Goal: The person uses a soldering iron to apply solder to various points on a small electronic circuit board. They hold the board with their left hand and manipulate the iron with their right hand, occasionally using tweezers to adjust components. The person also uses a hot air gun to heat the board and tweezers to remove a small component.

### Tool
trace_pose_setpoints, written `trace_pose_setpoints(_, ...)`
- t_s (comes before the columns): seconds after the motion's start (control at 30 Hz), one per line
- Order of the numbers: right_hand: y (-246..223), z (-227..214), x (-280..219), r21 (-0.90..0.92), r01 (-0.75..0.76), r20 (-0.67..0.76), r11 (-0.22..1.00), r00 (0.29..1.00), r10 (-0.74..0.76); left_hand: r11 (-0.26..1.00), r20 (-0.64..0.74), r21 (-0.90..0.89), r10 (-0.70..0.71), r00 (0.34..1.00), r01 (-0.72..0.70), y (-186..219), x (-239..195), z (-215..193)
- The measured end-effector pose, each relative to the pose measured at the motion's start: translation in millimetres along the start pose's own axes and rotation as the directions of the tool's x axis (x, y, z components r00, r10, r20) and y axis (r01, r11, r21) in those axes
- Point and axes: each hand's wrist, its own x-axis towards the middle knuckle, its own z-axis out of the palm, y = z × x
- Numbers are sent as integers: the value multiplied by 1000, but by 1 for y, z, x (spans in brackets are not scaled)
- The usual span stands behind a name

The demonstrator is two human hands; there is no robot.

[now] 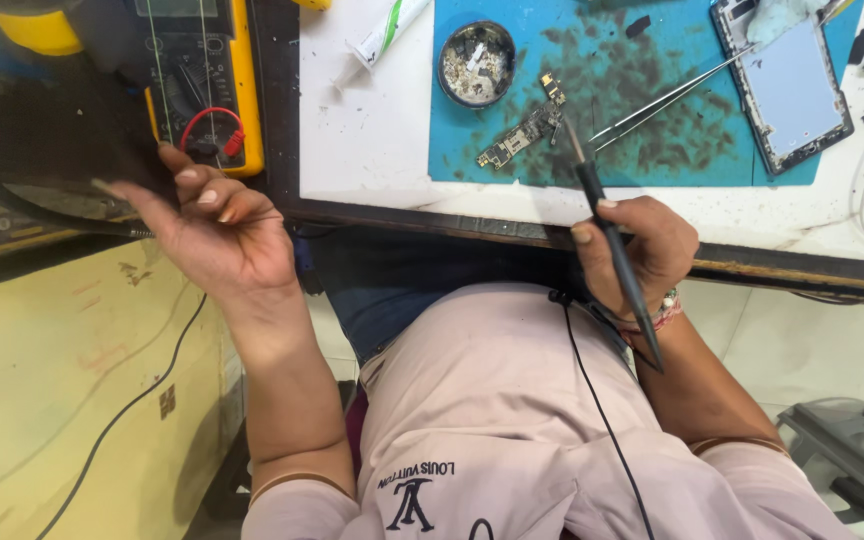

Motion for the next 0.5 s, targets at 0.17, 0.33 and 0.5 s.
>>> trace_pose_setpoints(0.17,-19,6,12,111,-90,0,990,996,91,1000,-21,-6,18,1000,-18,-4,2,19)
trace_pose_setpoints(0.33,-36,16,70,35,50,101,998,993,-53,994,112,4,111,988,-112,-9,3,43)
trace_pose_setpoints(0.5,-45,52,162,-95,289,235,953,936,-260,896,161,114,410,898,-429,-9,-11,64)
